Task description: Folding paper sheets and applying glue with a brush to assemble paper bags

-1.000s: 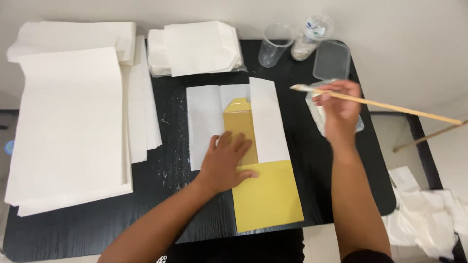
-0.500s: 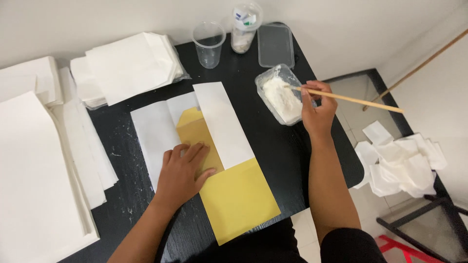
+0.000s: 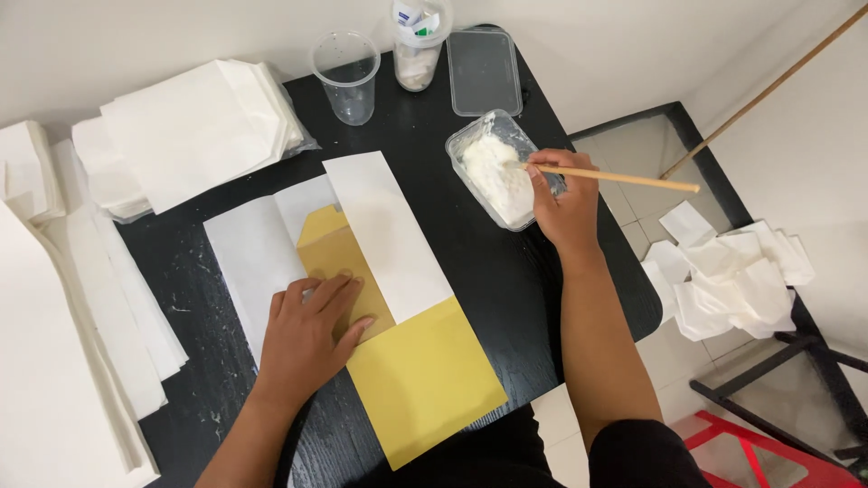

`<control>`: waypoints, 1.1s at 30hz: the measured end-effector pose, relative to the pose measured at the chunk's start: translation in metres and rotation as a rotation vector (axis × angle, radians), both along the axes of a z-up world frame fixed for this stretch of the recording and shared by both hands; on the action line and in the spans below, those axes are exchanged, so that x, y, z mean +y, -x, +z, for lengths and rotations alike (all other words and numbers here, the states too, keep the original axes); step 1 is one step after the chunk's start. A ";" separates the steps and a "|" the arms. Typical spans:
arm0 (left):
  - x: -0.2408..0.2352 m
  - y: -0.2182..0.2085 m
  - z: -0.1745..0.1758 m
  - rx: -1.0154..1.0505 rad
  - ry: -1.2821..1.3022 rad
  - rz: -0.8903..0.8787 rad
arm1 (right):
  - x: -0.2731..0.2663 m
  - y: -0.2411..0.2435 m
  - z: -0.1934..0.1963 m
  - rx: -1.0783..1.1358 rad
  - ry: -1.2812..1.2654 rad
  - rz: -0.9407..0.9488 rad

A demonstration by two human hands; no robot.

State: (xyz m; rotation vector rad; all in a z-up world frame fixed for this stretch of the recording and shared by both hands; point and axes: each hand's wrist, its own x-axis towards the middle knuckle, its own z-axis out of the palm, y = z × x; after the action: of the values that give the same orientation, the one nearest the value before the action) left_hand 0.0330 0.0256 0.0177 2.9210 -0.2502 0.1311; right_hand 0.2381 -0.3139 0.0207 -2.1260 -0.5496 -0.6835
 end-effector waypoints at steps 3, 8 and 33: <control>0.000 0.001 -0.002 -0.004 0.008 0.005 | -0.001 -0.001 0.000 0.008 -0.023 0.029; 0.000 0.001 -0.002 -0.001 0.011 0.010 | -0.002 0.000 -0.001 0.004 -0.045 0.036; 0.003 0.002 -0.011 -0.061 0.021 0.026 | 0.009 0.002 -0.007 0.060 -0.526 -0.027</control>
State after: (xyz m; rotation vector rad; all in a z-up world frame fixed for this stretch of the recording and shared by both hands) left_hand 0.0308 0.0283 0.0070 2.9035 -0.2197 0.2254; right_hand 0.2358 -0.3045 0.0136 -1.6560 -0.2686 -0.6886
